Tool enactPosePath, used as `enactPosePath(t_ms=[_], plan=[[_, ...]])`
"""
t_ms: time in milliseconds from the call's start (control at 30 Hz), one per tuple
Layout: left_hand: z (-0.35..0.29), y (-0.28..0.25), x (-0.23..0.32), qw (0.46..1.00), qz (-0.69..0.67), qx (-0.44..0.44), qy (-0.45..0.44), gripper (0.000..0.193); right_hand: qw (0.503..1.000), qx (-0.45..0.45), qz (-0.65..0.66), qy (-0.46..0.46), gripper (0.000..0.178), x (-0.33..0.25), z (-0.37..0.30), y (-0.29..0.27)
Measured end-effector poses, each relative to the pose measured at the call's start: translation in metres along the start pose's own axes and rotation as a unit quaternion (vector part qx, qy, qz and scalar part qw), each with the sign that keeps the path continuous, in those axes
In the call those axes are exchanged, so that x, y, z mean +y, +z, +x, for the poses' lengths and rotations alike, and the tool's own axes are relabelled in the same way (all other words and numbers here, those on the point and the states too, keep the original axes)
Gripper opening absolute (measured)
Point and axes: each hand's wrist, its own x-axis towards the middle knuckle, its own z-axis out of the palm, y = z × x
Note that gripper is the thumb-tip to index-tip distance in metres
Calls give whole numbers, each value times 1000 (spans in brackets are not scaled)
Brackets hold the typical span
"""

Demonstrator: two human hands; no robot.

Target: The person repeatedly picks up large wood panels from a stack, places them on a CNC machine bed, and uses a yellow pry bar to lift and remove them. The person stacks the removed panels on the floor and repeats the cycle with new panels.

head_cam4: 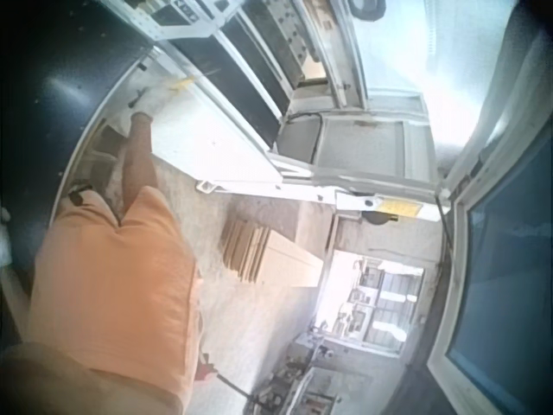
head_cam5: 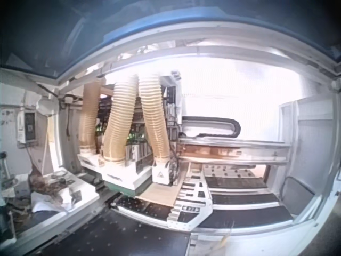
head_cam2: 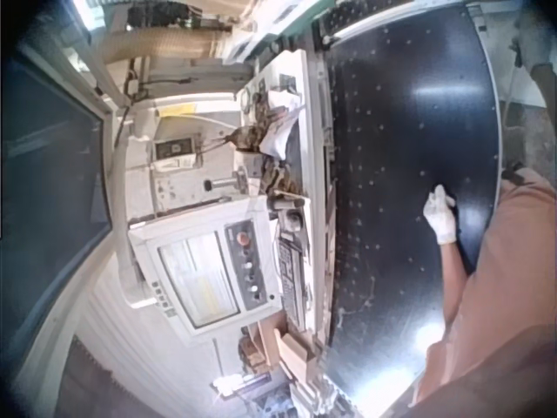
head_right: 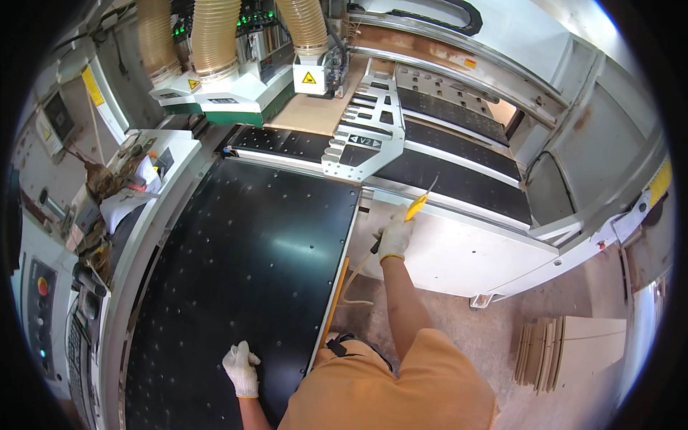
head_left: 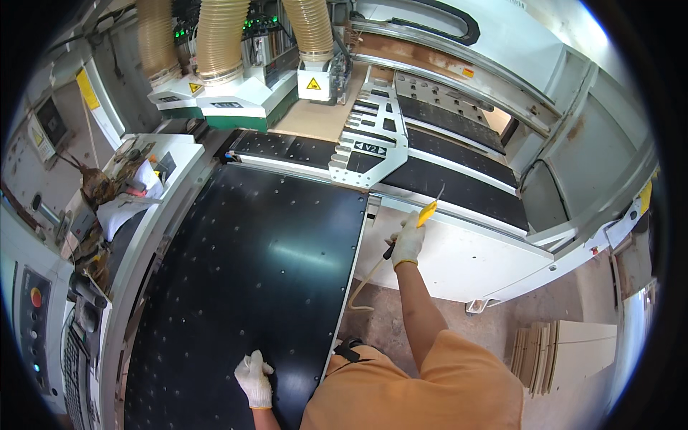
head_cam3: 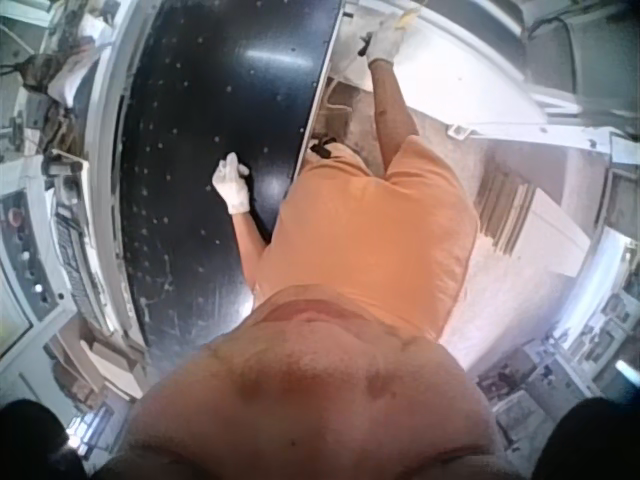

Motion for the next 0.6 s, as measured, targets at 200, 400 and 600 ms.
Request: enactPosePath(t_ms=[200, 400, 600], plan=[[0, -1, 6, 998, 59, 3, 16, 53, 968, -247, -37, 12, 44, 17, -59, 31], [-3, 0, 10, 996, 92, 17, 7, 55, 884, -296, -346, -103, 51, 22, -96, 77], [-4, 2, 7, 995, 87, 38, 3, 55, 805, -314, -464, -194, 53, 23, -100, 93]])
